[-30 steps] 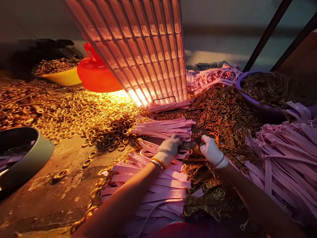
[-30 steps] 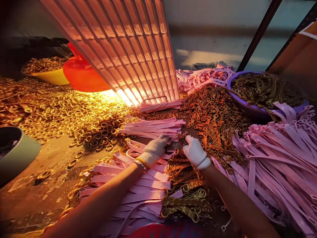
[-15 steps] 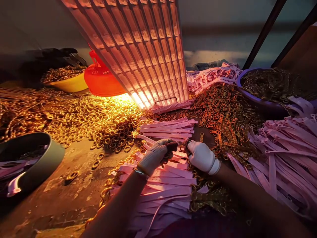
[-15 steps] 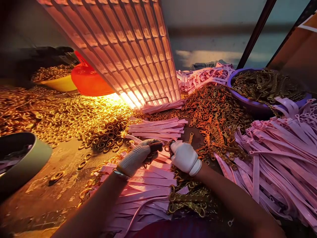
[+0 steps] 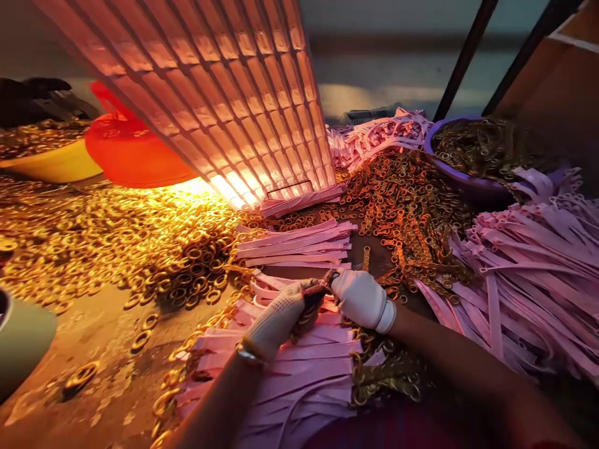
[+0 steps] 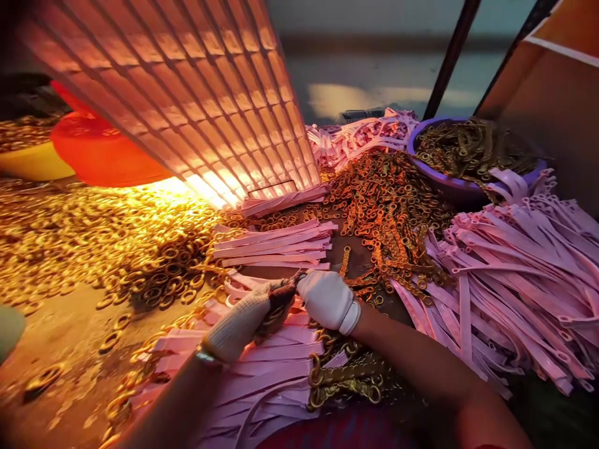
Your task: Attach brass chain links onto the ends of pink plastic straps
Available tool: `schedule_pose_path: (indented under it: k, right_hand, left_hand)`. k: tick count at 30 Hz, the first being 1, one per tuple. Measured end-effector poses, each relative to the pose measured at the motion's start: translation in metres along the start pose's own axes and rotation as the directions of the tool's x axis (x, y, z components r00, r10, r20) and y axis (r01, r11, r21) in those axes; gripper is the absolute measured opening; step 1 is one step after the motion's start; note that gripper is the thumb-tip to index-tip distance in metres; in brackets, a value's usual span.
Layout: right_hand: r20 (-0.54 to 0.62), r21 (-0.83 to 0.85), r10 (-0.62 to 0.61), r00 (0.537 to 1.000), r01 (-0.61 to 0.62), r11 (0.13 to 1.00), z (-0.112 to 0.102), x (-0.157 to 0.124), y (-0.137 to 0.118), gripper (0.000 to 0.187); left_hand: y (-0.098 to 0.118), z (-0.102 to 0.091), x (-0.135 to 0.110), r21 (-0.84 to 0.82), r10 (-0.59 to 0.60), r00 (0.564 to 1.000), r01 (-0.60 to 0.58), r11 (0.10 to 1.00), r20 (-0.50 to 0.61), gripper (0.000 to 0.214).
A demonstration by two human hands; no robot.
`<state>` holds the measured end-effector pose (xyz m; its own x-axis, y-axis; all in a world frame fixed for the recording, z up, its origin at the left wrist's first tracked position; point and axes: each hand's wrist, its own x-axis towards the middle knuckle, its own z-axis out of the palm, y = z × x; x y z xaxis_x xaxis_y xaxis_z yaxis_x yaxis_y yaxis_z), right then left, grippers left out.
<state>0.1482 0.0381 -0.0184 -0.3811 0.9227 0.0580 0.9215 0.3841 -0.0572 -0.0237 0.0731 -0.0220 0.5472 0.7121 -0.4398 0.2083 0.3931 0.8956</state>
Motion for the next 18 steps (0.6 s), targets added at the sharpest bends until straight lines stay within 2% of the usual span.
schedule_pose_path:
  k: [3,5,8,10,14,16,18]
  right_hand:
    - [-0.012,0.021,-0.004,1.0,0.004,1.0,0.002,0.001,-0.002,0.018]
    - [-0.02,0.022,0.039,0.999,-0.039,0.999,0.003,0.001,-0.005,0.018]
    - [-0.057,-0.017,0.079,0.995,-0.08,0.997,0.001,-0.001,-0.01,0.021]
    - [-0.063,-0.018,0.056,0.996,-0.058,0.998,-0.003,-0.004,-0.01,0.022]
    - [0.049,0.129,0.017,0.999,-0.023,0.991,-0.014,-0.006,-0.003,0.015]
    - [0.096,0.194,0.033,0.995,-0.051,0.98,-0.017,-0.006,0.0,0.015]
    - [0.102,0.212,0.062,0.993,-0.083,0.974,-0.016,-0.005,0.0,0.016]
  left_hand:
    - [-0.007,0.002,0.003,0.158,0.049,0.993,-0.032,0.987,-0.107,0.027]
    - [-0.011,0.002,0.005,0.184,0.056,0.991,-0.034,0.982,-0.118,0.027]
    - [-0.013,0.001,0.008,0.087,-0.002,0.996,0.01,0.996,-0.091,0.031]
    - [-0.013,0.001,0.008,0.035,-0.037,0.994,0.041,0.999,-0.105,0.035]
    - [-0.009,0.003,0.003,-0.014,-0.046,0.986,0.044,0.999,-0.16,0.033]
    - [-0.008,0.005,0.001,-0.062,-0.027,0.978,0.015,0.998,-0.208,0.034]
    - [-0.008,0.006,0.0,-0.079,-0.038,0.977,0.022,0.997,-0.208,0.037]
